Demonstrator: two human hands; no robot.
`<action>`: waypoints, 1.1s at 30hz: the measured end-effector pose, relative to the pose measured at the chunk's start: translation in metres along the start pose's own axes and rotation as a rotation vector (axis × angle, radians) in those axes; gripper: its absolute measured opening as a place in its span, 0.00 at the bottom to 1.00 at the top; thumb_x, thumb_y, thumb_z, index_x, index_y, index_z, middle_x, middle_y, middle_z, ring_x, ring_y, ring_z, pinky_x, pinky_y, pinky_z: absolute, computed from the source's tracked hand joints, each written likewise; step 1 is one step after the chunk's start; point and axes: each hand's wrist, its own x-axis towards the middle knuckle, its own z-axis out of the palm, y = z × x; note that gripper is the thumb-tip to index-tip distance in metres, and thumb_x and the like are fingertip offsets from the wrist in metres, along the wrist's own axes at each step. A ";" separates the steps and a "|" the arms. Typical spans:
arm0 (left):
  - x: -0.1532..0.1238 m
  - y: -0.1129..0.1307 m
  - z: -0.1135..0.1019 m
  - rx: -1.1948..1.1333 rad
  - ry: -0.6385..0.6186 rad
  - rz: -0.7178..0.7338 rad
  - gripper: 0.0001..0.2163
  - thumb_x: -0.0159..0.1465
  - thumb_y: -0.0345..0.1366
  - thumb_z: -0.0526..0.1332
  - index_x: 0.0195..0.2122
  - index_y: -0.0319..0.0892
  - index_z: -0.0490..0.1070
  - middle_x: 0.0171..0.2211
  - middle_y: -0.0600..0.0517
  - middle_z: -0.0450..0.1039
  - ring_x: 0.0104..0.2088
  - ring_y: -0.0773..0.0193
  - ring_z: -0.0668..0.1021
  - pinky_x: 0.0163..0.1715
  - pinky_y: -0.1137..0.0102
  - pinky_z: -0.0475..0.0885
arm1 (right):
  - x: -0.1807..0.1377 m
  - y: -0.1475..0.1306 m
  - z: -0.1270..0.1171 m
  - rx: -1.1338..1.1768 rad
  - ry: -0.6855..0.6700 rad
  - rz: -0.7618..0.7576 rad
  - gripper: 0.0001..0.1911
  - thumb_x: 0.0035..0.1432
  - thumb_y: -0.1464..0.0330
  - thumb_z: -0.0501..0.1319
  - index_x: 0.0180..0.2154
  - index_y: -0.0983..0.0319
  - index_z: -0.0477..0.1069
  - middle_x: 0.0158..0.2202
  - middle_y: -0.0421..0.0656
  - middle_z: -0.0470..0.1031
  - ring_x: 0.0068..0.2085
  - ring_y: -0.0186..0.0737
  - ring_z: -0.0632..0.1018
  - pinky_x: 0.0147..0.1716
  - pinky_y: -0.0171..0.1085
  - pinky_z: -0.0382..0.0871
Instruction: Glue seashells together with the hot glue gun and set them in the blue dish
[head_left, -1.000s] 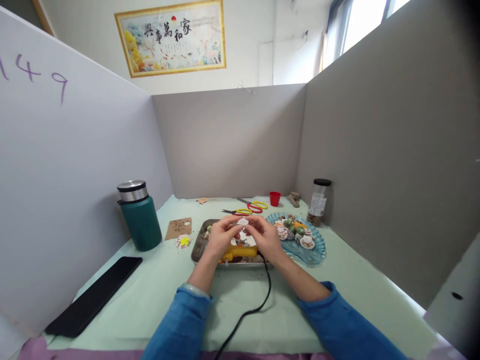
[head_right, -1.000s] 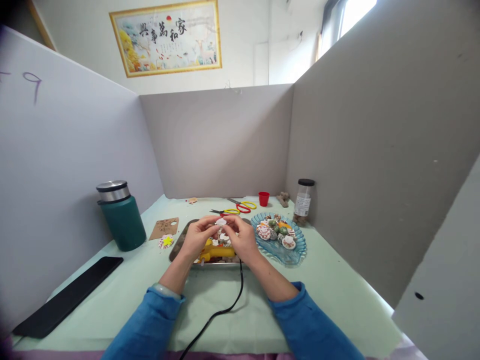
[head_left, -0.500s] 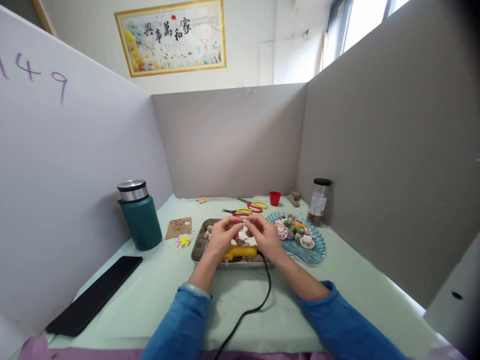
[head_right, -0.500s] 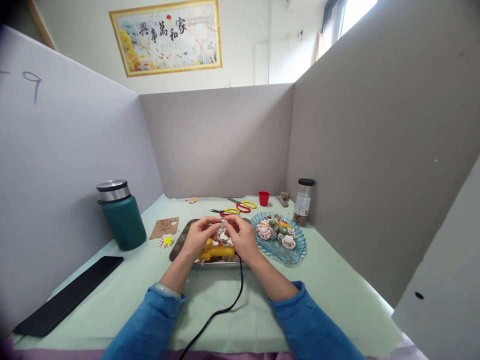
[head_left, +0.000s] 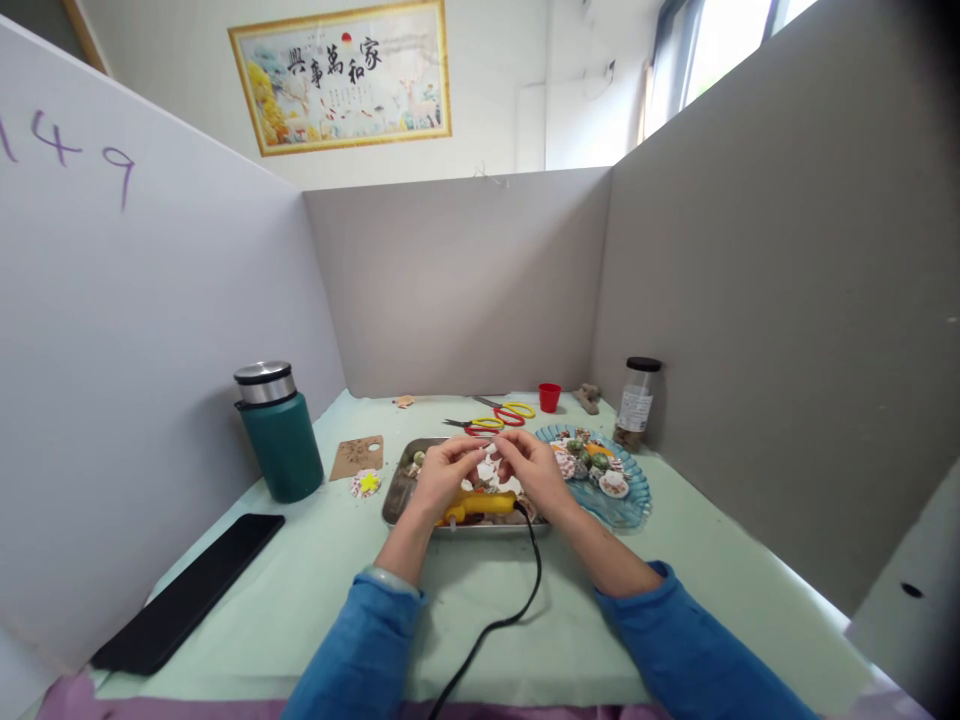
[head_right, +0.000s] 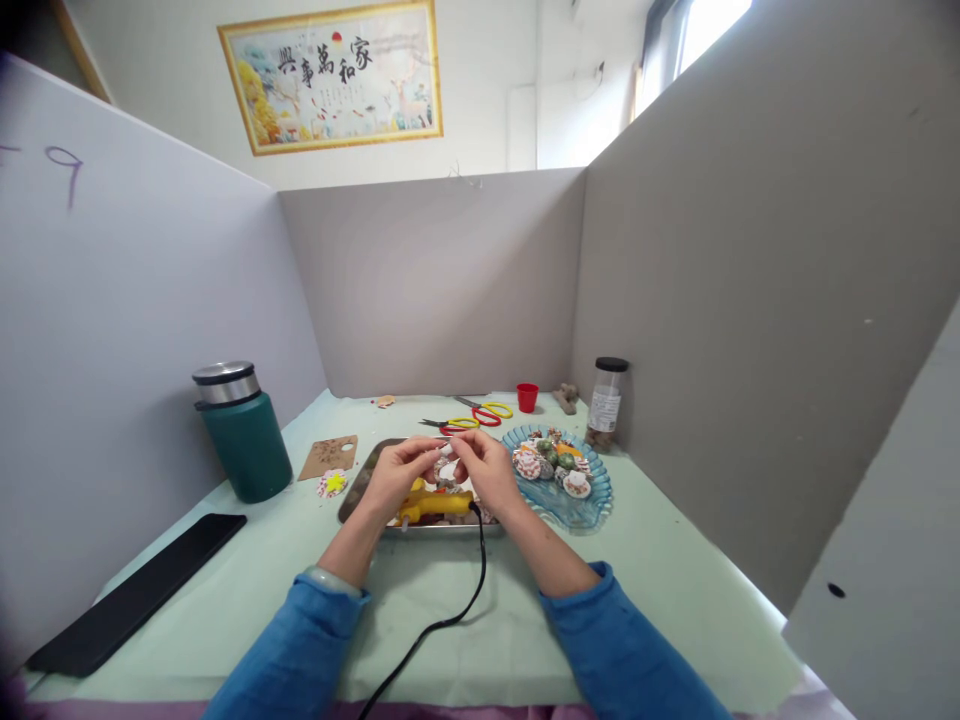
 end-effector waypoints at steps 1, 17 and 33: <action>0.000 0.000 0.000 -0.007 0.000 -0.012 0.14 0.52 0.41 0.68 0.35 0.37 0.79 0.22 0.53 0.72 0.19 0.70 0.71 0.23 0.73 0.66 | 0.000 0.000 0.000 0.013 -0.011 0.011 0.15 0.55 0.56 0.61 0.32 0.62 0.69 0.23 0.37 0.72 0.20 0.31 0.70 0.21 0.32 0.69; 0.000 -0.002 -0.002 0.068 0.025 0.005 0.16 0.56 0.47 0.63 0.32 0.38 0.79 0.16 0.55 0.66 0.20 0.69 0.68 0.25 0.74 0.64 | -0.002 -0.005 0.001 -0.042 -0.060 -0.032 0.15 0.52 0.57 0.64 0.35 0.61 0.69 0.20 0.34 0.69 0.21 0.32 0.71 0.21 0.32 0.68; 0.000 -0.003 -0.001 -0.023 -0.007 -0.012 0.16 0.54 0.45 0.66 0.36 0.36 0.76 0.18 0.55 0.68 0.19 0.69 0.70 0.23 0.74 0.66 | -0.003 -0.005 0.002 -0.046 -0.057 -0.036 0.14 0.53 0.57 0.62 0.34 0.61 0.69 0.19 0.34 0.69 0.19 0.32 0.70 0.20 0.32 0.65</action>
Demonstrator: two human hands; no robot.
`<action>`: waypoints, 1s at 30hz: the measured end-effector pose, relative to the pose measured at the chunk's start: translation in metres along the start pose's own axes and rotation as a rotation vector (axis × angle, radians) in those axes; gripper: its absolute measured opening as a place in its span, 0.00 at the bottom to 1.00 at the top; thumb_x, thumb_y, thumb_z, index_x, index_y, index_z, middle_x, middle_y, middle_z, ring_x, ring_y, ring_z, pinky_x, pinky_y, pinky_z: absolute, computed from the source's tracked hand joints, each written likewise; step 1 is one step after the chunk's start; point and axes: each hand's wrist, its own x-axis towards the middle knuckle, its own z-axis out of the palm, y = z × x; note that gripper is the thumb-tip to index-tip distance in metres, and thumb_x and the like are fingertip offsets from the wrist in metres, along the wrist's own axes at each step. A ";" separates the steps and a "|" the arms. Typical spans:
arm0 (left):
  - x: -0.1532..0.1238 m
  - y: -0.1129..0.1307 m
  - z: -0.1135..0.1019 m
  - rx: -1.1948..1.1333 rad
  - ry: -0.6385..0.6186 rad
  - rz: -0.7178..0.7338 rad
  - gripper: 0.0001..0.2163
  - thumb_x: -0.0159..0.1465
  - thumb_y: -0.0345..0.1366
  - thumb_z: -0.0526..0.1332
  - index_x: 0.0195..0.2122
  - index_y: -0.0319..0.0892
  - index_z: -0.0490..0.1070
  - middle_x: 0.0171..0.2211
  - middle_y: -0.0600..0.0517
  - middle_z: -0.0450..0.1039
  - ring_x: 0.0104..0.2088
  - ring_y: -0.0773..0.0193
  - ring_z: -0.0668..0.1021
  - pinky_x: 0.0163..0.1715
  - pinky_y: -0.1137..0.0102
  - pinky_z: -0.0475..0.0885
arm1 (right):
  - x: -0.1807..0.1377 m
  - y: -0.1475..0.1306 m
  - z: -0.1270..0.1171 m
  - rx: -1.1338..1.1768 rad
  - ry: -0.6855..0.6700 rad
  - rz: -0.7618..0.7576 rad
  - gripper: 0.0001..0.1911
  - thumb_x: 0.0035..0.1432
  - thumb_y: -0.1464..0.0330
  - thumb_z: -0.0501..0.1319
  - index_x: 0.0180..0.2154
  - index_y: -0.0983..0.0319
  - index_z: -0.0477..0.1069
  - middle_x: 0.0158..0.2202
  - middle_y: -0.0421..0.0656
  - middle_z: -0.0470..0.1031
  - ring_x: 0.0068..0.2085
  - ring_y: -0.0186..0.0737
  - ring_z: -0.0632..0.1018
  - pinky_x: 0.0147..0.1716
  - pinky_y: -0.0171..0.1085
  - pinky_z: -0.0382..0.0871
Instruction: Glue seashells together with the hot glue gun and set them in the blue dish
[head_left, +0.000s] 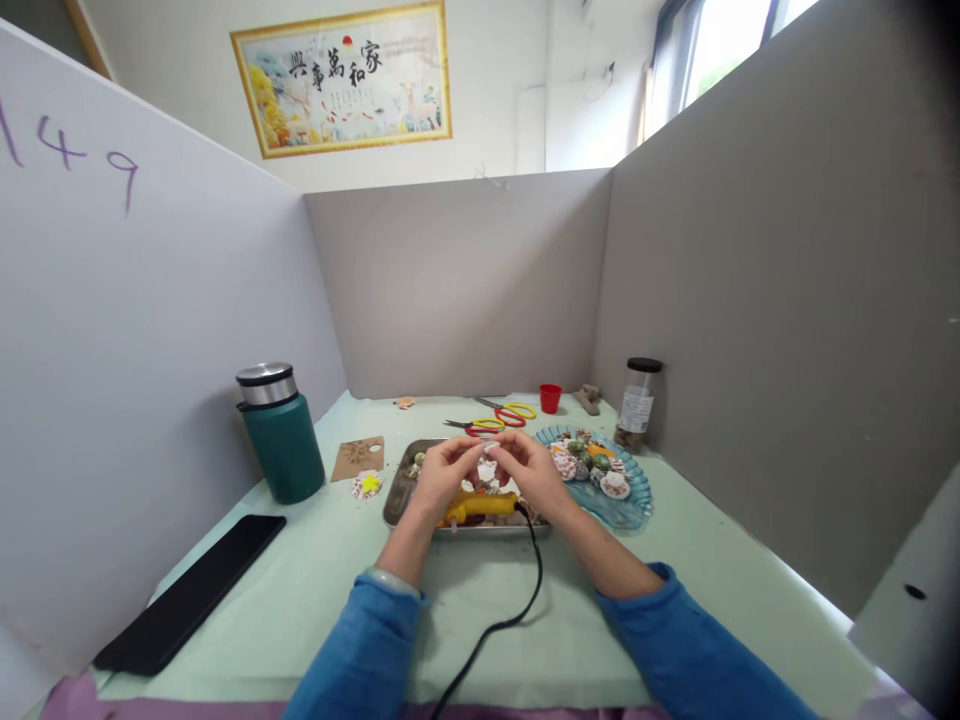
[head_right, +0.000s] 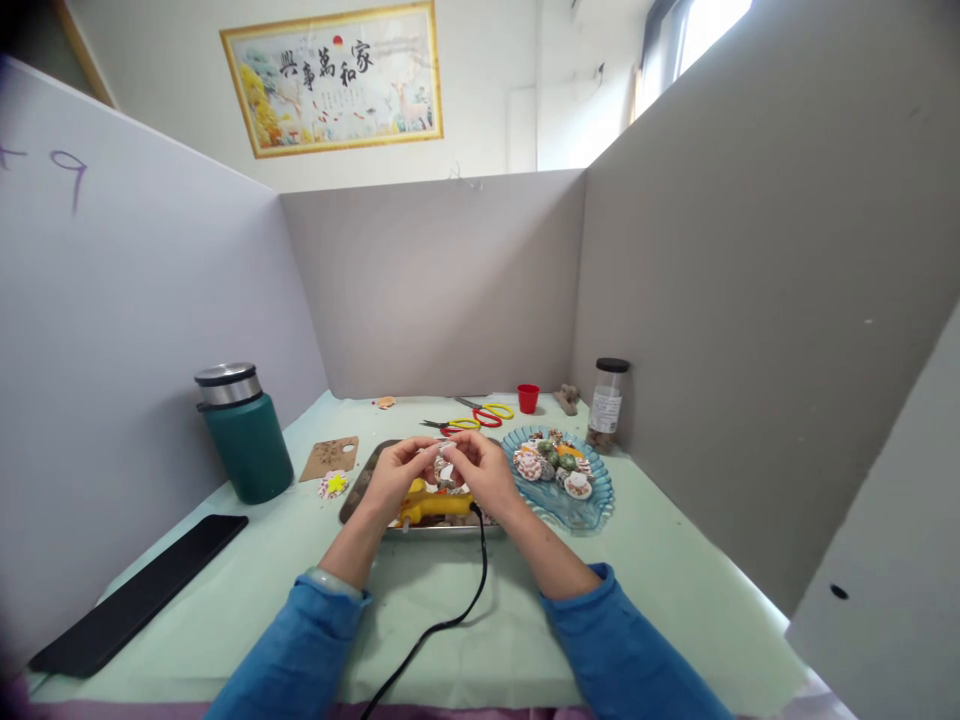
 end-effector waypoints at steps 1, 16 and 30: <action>0.000 -0.001 0.000 -0.011 -0.002 -0.009 0.16 0.54 0.45 0.67 0.36 0.36 0.76 0.17 0.55 0.68 0.19 0.69 0.71 0.23 0.74 0.67 | 0.000 0.000 0.000 0.011 0.003 0.000 0.14 0.53 0.57 0.63 0.34 0.61 0.69 0.19 0.34 0.69 0.19 0.32 0.70 0.20 0.32 0.65; 0.000 -0.001 -0.004 -0.191 -0.054 -0.079 0.16 0.53 0.43 0.68 0.37 0.36 0.77 0.20 0.54 0.70 0.20 0.71 0.70 0.24 0.74 0.67 | 0.001 -0.004 0.001 0.150 -0.052 0.061 0.15 0.52 0.57 0.64 0.35 0.62 0.71 0.21 0.36 0.71 0.20 0.31 0.71 0.20 0.32 0.68; 0.006 -0.007 -0.004 -0.239 0.054 -0.044 0.13 0.52 0.42 0.69 0.32 0.37 0.75 0.22 0.53 0.74 0.24 0.68 0.75 0.33 0.71 0.72 | 0.004 0.004 -0.010 -0.326 -0.173 0.013 0.15 0.56 0.56 0.59 0.34 0.62 0.72 0.30 0.40 0.75 0.28 0.35 0.72 0.29 0.34 0.65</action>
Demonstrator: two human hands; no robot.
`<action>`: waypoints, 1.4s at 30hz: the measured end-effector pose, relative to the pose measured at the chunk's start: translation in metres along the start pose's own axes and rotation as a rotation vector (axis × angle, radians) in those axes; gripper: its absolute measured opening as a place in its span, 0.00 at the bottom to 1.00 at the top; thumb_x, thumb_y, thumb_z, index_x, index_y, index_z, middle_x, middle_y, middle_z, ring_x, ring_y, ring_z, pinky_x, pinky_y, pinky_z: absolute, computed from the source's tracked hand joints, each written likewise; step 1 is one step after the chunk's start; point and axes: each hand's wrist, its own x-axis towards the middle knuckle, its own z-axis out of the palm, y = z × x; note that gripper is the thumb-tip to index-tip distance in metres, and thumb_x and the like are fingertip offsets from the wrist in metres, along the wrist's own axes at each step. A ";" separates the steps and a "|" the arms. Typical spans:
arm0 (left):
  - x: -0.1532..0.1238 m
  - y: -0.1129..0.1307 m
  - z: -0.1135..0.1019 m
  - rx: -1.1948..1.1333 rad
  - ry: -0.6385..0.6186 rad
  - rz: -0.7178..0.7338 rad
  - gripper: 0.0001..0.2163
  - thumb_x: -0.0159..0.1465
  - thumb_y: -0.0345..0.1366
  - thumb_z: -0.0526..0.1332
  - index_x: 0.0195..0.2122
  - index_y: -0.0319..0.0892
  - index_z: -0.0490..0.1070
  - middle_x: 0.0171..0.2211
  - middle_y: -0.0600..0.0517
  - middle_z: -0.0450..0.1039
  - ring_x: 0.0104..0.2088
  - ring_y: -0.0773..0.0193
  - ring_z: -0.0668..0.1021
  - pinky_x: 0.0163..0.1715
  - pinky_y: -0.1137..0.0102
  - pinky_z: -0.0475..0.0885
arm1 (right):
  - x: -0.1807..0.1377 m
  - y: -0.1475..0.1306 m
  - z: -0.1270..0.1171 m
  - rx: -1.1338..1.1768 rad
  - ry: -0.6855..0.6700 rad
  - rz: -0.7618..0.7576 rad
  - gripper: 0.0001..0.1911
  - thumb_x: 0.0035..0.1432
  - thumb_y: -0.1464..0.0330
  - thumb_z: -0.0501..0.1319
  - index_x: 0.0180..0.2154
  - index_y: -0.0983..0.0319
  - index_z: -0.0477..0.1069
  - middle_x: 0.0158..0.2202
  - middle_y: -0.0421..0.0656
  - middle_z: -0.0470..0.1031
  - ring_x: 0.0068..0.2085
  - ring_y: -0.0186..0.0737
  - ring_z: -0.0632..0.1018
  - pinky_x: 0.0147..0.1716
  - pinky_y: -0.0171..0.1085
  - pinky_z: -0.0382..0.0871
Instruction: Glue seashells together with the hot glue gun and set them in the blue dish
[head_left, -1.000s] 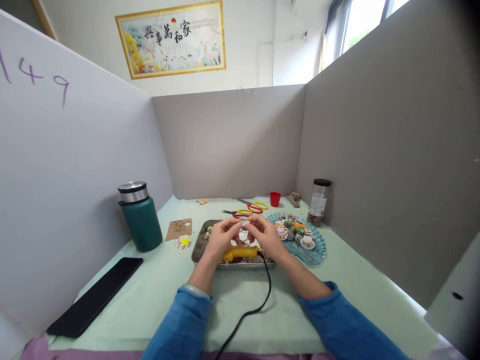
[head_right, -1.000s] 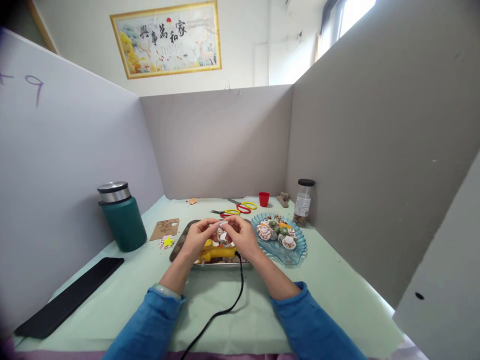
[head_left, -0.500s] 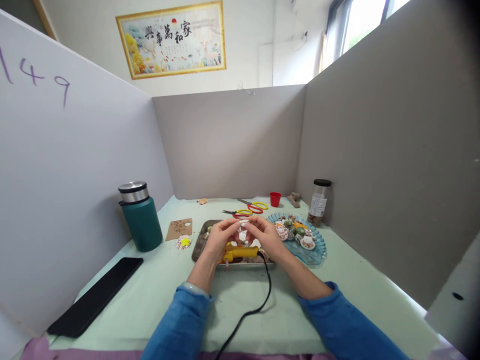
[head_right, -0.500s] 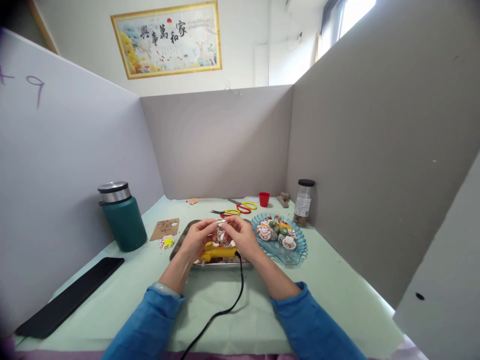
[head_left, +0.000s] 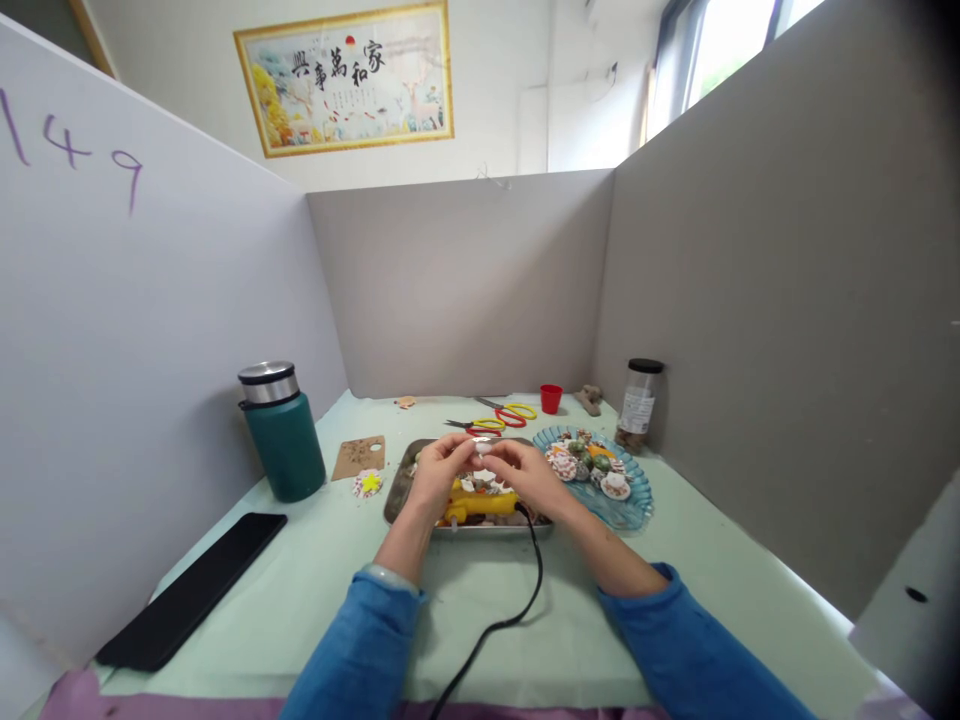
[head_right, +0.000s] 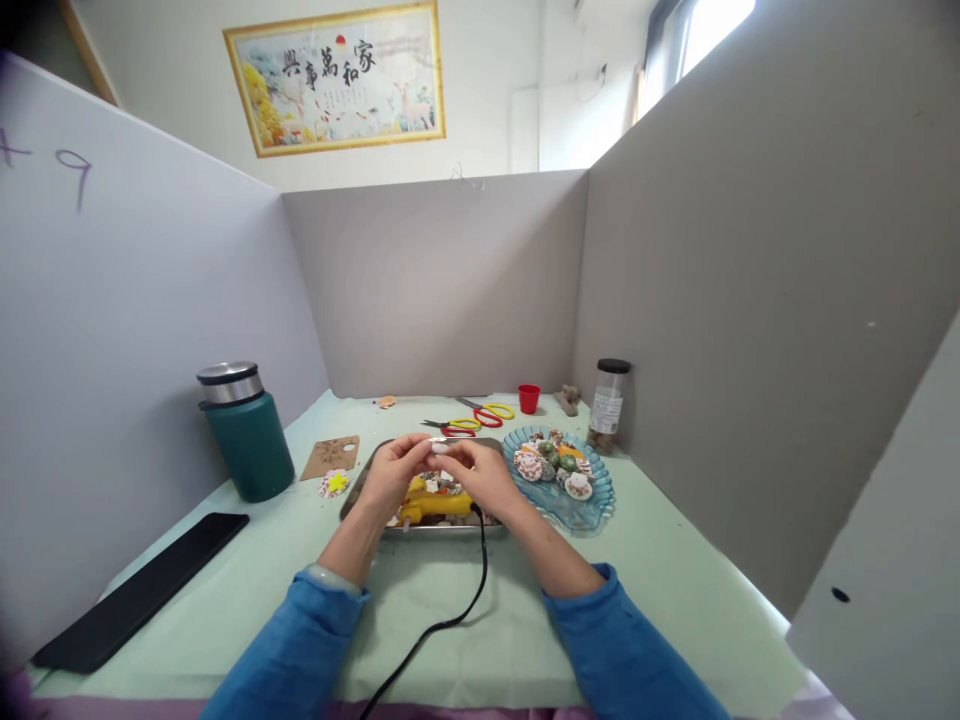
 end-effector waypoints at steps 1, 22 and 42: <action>0.001 0.000 -0.001 -0.017 0.030 0.003 0.13 0.52 0.42 0.69 0.32 0.37 0.75 0.23 0.52 0.75 0.25 0.67 0.76 0.34 0.70 0.72 | 0.000 0.000 -0.002 -0.116 -0.041 -0.017 0.15 0.55 0.57 0.61 0.35 0.62 0.73 0.31 0.41 0.76 0.31 0.36 0.73 0.31 0.34 0.65; 0.011 0.009 -0.014 -0.073 0.366 0.142 0.18 0.46 0.42 0.72 0.33 0.35 0.77 0.28 0.49 0.78 0.27 0.66 0.78 0.36 0.69 0.74 | -0.003 -0.002 -0.023 0.243 0.122 0.041 0.21 0.54 0.55 0.62 0.44 0.62 0.69 0.25 0.37 0.68 0.24 0.33 0.69 0.26 0.34 0.65; 0.007 0.009 -0.006 -0.271 0.312 0.056 0.17 0.41 0.39 0.74 0.29 0.34 0.76 0.24 0.51 0.76 0.25 0.69 0.76 0.35 0.70 0.73 | -0.008 -0.005 0.007 0.036 0.058 0.029 0.20 0.50 0.55 0.62 0.37 0.64 0.74 0.21 0.37 0.65 0.22 0.33 0.64 0.21 0.33 0.60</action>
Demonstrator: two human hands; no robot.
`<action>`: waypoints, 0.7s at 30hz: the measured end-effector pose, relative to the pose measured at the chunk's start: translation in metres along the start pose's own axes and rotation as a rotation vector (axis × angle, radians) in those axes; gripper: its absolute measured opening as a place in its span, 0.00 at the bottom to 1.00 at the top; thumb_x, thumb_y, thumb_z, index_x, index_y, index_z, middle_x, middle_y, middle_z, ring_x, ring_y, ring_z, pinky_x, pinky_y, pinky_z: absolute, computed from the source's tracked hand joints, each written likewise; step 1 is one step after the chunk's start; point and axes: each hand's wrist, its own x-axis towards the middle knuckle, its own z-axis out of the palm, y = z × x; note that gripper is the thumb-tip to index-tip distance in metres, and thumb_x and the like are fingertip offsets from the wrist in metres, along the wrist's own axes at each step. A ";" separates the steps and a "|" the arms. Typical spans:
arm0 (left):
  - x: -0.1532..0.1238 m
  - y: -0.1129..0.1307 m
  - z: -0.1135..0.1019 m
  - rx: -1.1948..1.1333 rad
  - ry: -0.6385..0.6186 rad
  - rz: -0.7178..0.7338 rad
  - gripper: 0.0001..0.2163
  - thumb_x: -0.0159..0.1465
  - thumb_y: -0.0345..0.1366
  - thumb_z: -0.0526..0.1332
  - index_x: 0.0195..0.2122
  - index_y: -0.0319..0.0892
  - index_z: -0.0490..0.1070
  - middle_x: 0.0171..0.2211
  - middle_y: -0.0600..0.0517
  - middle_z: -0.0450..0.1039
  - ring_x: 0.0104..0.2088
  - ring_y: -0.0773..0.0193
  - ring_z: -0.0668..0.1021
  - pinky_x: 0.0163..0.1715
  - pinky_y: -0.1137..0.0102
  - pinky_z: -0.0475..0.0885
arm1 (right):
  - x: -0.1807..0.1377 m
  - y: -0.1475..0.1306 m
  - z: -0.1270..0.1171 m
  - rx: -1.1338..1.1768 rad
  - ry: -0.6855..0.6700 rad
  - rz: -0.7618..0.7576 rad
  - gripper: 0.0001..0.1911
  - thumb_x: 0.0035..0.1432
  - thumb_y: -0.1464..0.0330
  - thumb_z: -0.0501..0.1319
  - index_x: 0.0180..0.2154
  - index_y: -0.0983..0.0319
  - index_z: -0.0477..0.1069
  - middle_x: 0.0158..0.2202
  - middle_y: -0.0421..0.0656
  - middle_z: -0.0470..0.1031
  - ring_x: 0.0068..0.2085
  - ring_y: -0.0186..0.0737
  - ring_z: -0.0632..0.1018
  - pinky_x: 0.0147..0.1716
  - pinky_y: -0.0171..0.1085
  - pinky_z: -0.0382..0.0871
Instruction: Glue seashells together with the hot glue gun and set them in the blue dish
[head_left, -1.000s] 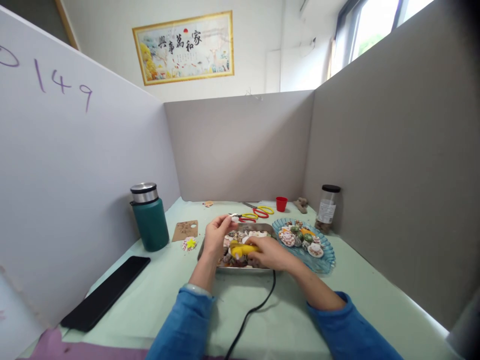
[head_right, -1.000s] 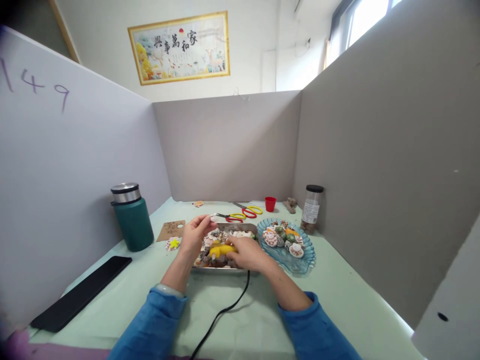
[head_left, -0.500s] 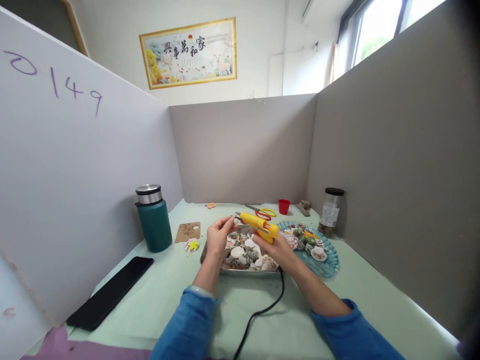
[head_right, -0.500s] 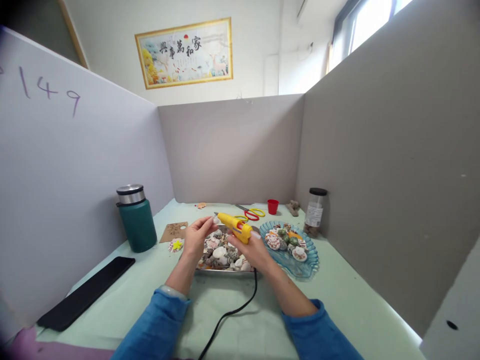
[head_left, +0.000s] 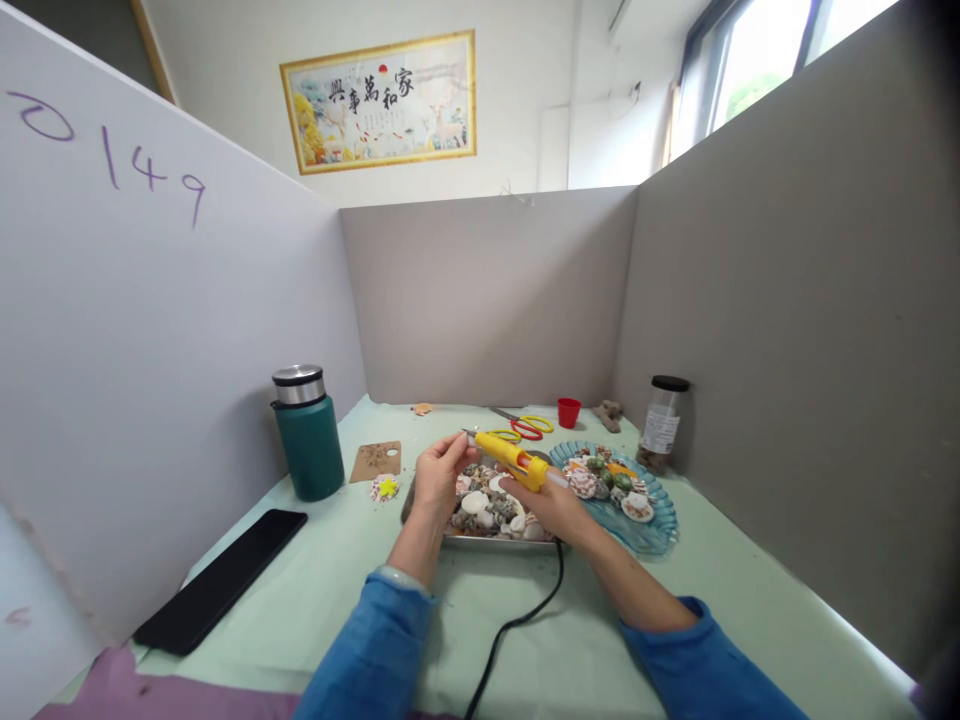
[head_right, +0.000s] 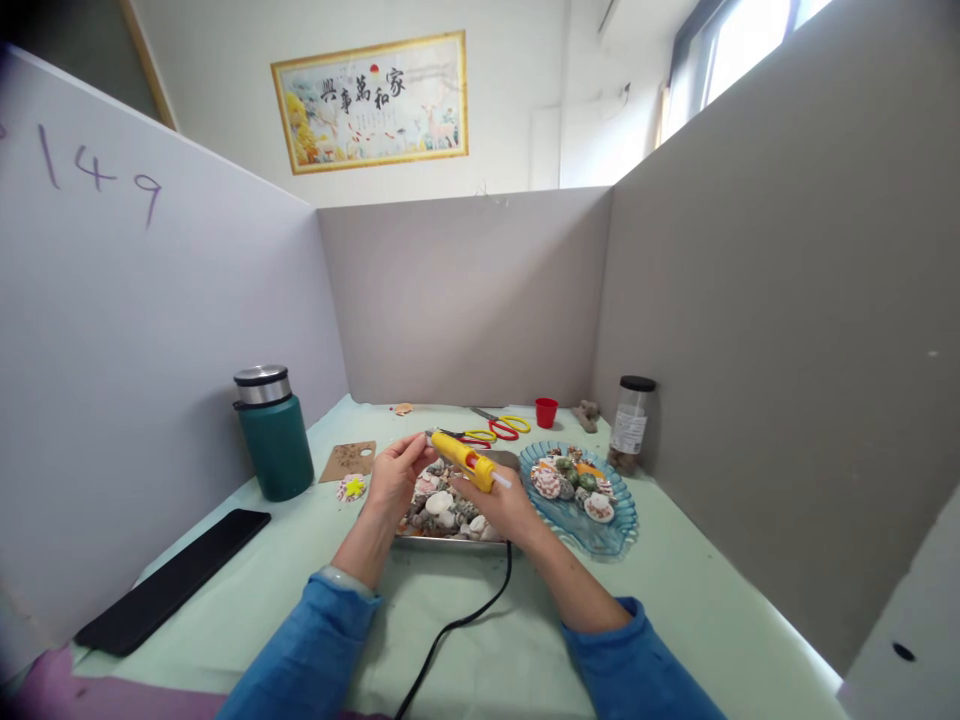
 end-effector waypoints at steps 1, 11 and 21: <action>0.000 0.000 0.000 -0.001 -0.002 0.001 0.17 0.41 0.39 0.74 0.29 0.34 0.76 0.24 0.51 0.76 0.25 0.69 0.76 0.35 0.70 0.73 | 0.001 0.001 0.000 -0.013 0.016 -0.010 0.19 0.50 0.56 0.62 0.37 0.65 0.74 0.22 0.38 0.67 0.22 0.33 0.65 0.21 0.33 0.61; 0.000 0.000 0.000 0.018 -0.004 0.014 0.17 0.41 0.39 0.74 0.29 0.34 0.77 0.25 0.50 0.77 0.24 0.69 0.75 0.34 0.70 0.73 | 0.000 0.009 -0.002 -0.172 0.039 -0.141 0.14 0.56 0.61 0.59 0.40 0.63 0.73 0.28 0.41 0.73 0.28 0.37 0.71 0.28 0.34 0.65; 0.001 -0.001 0.000 0.048 0.009 0.016 0.16 0.42 0.39 0.74 0.30 0.34 0.77 0.26 0.50 0.77 0.24 0.69 0.75 0.35 0.69 0.73 | -0.002 0.014 -0.006 -0.309 0.085 -0.274 0.12 0.58 0.65 0.55 0.41 0.61 0.71 0.31 0.41 0.75 0.30 0.38 0.73 0.31 0.33 0.64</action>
